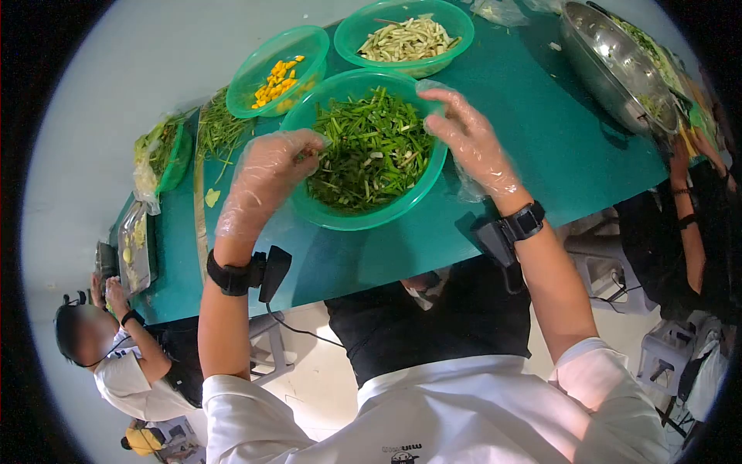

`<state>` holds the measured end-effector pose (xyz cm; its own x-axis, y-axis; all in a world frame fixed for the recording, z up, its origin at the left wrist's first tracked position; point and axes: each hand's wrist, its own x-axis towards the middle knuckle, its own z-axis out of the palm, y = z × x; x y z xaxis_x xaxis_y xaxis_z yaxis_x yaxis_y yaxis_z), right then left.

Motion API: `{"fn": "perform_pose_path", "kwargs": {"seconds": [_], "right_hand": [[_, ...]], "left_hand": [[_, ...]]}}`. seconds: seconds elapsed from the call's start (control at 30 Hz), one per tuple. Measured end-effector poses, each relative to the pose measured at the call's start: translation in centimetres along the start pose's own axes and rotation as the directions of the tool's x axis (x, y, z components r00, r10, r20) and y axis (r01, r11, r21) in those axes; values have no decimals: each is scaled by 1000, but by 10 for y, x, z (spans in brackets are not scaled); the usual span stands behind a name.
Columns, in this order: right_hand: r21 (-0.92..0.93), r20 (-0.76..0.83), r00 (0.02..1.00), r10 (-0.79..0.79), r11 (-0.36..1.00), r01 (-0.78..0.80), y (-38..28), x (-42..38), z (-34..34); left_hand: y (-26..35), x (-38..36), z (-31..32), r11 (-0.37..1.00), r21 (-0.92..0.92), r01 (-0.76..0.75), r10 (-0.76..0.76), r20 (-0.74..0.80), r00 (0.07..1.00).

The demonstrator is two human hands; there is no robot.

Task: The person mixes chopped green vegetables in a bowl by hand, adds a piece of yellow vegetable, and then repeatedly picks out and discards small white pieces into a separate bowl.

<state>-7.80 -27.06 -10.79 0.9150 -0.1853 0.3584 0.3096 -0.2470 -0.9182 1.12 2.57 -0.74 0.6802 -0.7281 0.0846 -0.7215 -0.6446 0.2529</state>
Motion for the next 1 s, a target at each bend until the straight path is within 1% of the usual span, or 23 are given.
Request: {"fn": "perform_pose_path", "kwargs": {"seconds": [0.03, 0.07, 0.17, 0.23, 0.37, 0.43, 0.47, 0.53, 0.57, 0.63, 0.67, 0.7, 0.77, 0.87, 0.97, 1.0], "right_hand": [[-28, 0, 1000, 0, 1000, 0, -1, -1, -1], [-16, 4, 1000, 1, 1000, -1, -1, -1, -1], [30, 14, 1000, 1, 1000, -1, 0, -1, -1], [70, 14, 1000, -6, 998, 5, 5, 0, 1], [39, 3, 1000, -30, 999, 29, 7, 1, 1], [29, 3, 999, -40, 999, 40, 7, 1, 1], [34, 26, 1000, 0, 999, 0, 6, 0, 0], [39, 63, 995, 77, 996, -80, -4, -1, -3], [46, 42, 998, 42, 998, -44, -2, -1, -2], [57, 3, 999, -32, 998, 32, 7, 0, 1], [31, -9, 997, -73, 997, 73, 10, 1, 1], [37, -5, 999, -50, 998, 51, 11, 1, 2], [36, 2, 1000, -18, 999, 18, 8, 1, 2], [55, 4, 1000, -19, 998, 19, 3, 1, 0], [43, 15, 999, -33, 999, 33, 2, 1, -2], [29, 21, 1000, -23, 999, 22, -1, 0, -3]], "left_hand": [[-2, 0, 4, 1000, 2, -19, 19, -8, 1000], [-4, 1, 7, 999, 4, -38, 38, -18, 999], [-4, 5, 11, 989, 144, -44, 47, -18, 999], [-6, 6, 14, 993, 115, -32, 33, -7, 999], [-1, 5, 18, 996, 85, -5, 4, 12, 1000], [0, 4, 17, 996, 73, -43, 44, -10, 999], [1, 4, 16, 996, 67, -64, 65, -22, 998], [6, 5, 8, 998, 67, -9, 10, -21, 1000], [10, 6, 3, 998, 67, 16, -15, -19, 1000], [19, 7, -12, 988, -53, 147, -147, 12, 989], [21, 8, -18, 971, -110, 212, -210, 30, 977], [17, 8, -18, 939, -251, 233, -220, 81, 972], [4, 16, -17, 815, -514, 266, -204, 174, 963], [29, 41, -29, 691, -657, 302, -172, 257, 951], [17, 93, -37, 644, -711, 283, -57, 324, 944], [13, 114, -42, 648, -719, 250, -70, 271, 960]]}}
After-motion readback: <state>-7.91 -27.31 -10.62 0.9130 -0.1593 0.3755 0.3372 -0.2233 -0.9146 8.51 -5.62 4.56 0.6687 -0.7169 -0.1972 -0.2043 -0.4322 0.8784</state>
